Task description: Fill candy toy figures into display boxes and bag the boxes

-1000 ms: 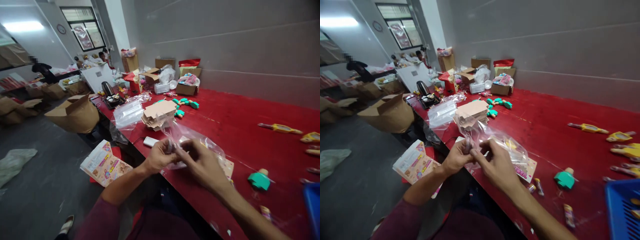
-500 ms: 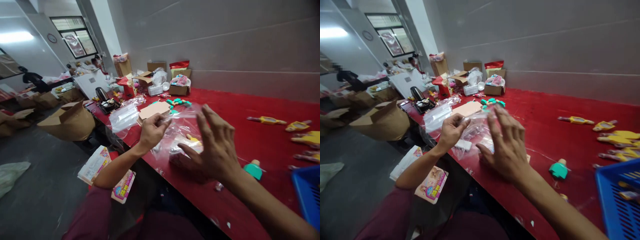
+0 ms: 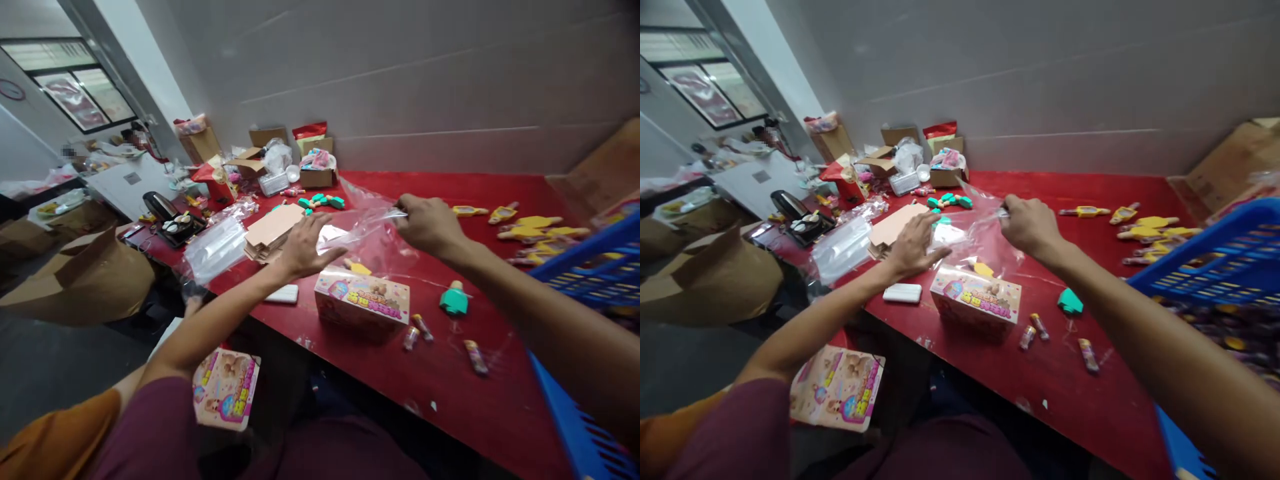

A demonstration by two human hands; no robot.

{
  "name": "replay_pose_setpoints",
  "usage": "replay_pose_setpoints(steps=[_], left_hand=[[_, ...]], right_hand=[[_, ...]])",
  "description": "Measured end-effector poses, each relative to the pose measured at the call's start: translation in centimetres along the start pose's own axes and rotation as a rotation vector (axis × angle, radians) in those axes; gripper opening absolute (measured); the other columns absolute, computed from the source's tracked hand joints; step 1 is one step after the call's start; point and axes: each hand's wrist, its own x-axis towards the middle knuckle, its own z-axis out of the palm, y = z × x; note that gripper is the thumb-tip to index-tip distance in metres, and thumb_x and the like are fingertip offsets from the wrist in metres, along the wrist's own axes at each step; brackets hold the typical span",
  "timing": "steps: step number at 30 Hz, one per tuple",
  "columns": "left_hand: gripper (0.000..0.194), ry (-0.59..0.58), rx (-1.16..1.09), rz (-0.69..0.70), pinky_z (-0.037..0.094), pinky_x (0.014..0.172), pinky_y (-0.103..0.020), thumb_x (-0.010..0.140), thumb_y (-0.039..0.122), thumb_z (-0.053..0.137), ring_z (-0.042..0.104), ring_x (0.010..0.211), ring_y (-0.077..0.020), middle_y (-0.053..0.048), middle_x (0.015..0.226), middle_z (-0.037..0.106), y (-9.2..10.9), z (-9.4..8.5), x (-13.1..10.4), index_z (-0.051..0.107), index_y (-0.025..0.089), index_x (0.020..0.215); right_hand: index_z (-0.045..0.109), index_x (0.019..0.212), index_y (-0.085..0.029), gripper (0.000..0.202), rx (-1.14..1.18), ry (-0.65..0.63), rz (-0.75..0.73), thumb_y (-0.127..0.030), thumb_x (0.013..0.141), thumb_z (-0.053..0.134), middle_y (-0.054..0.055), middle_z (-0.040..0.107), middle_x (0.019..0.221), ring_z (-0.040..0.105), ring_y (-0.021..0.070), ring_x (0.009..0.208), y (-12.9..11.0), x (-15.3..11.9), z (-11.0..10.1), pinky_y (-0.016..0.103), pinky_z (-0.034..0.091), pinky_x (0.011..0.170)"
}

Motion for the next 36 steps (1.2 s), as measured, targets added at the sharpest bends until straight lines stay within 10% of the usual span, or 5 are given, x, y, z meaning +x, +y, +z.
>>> replay_pose_setpoints(steps=[11,15,18,26,36], left_hand=[[0.010,-0.209,-0.039,-0.332,0.051,0.073,-0.032,0.086,0.009,0.053,0.063,0.073,-0.0193,-0.008,0.072,0.065,0.2,5.7,9.0,0.061,0.012,0.080],[0.018,0.311,-0.119,-0.158,0.050,0.086,-0.036,0.096,0.020,0.044,0.064,0.096,-0.0213,-0.009,0.095,0.067,0.7,2.5,13.2,0.061,0.017,0.100],[0.020,0.559,-0.124,0.079,0.044,0.100,-0.045,0.096,0.026,0.047,0.055,0.120,-0.0245,-0.008,0.117,0.063,1.0,1.1,10.0,0.059,0.022,0.112],[0.015,-0.271,-0.209,-0.187,0.050,0.082,-0.033,0.087,0.013,0.053,0.065,0.087,-0.0193,-0.007,0.090,0.072,-2.6,9.5,1.0,0.066,0.018,0.083],[0.014,-0.345,-0.297,-0.242,0.051,0.076,-0.027,0.087,0.016,0.055,0.067,0.084,-0.0175,-0.005,0.092,0.072,-2.8,8.5,-3.3,0.068,0.018,0.092]], right_hand=[[0.071,0.090,-0.015,0.023,-0.067,-0.212,0.139,-0.024,0.084,0.050,0.015,0.070,0.091,0.064,0.0257,0.081,4.0,1.7,1.0,0.031,0.040,0.064],[0.067,0.101,-0.011,0.035,-0.042,0.480,0.183,-0.030,0.093,0.039,0.016,0.067,0.087,0.062,0.0254,0.079,4.6,0.9,-2.2,0.035,0.043,0.070],[0.064,0.099,-0.012,0.039,0.014,0.937,-0.099,-0.039,0.095,0.035,0.013,0.065,0.083,0.060,0.0224,0.077,5.6,-2.7,-1.5,0.034,0.043,0.072],[0.064,0.076,-0.017,0.026,0.036,-0.280,-0.121,-0.029,0.091,0.047,0.010,0.070,0.078,0.059,0.0168,0.068,6.8,-5.5,10.7,0.026,0.036,0.060],[0.054,0.072,-0.021,0.028,0.350,-0.120,0.011,-0.046,0.085,0.051,0.004,0.062,0.063,0.056,0.0193,0.058,7.7,-9.3,12.7,0.029,0.038,0.057]])
